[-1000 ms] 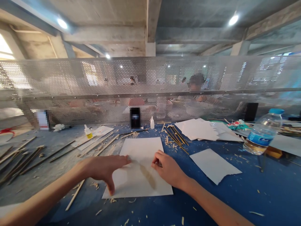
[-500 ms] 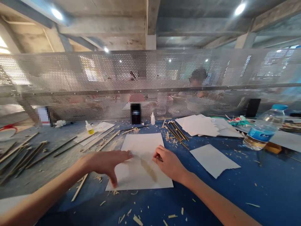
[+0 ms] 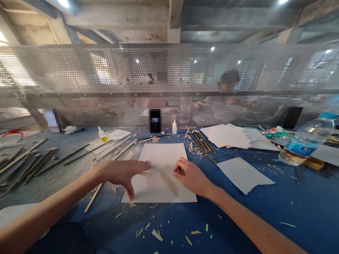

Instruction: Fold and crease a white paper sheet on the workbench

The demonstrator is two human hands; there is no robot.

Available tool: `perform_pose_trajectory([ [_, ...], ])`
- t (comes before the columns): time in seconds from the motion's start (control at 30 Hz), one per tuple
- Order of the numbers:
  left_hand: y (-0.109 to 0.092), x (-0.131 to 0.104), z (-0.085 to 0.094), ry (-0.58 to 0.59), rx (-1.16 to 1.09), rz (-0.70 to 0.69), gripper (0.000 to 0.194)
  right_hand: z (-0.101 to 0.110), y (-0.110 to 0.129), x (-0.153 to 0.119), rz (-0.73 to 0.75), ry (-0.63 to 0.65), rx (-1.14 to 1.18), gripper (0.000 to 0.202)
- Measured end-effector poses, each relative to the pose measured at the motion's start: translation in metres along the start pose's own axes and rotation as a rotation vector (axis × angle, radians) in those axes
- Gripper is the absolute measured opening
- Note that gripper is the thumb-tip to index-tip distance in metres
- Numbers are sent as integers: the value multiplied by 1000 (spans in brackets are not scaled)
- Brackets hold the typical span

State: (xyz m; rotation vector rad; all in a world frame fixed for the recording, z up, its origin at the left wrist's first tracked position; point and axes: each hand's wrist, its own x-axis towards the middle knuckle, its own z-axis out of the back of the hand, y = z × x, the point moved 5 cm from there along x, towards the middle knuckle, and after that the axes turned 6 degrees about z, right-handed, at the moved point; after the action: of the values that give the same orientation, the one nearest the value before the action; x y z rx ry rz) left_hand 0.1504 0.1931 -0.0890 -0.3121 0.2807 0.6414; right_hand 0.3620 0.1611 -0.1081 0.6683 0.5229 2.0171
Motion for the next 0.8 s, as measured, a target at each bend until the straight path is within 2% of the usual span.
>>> perform_pose_trajectory([
  [0.23, 2, 1, -3, -4, 26, 13, 88, -2, 0, 0, 8, 21, 29, 12],
  [0.4, 7, 3, -6, -27, 13, 21, 88, 0, 0, 0, 5, -35, 15, 11],
  [0.53, 6, 2, -5, -11, 12, 30, 88, -2, 3, 0, 19, 51, 57, 11],
  [0.7, 3, 0, -3, -8, 30, 42, 88, 3, 2, -1, 12, -12, 30, 12],
  [0.8, 3, 0, -3, 8, 33, 44, 90, -3, 4, -2, 31, 62, 78, 9],
])
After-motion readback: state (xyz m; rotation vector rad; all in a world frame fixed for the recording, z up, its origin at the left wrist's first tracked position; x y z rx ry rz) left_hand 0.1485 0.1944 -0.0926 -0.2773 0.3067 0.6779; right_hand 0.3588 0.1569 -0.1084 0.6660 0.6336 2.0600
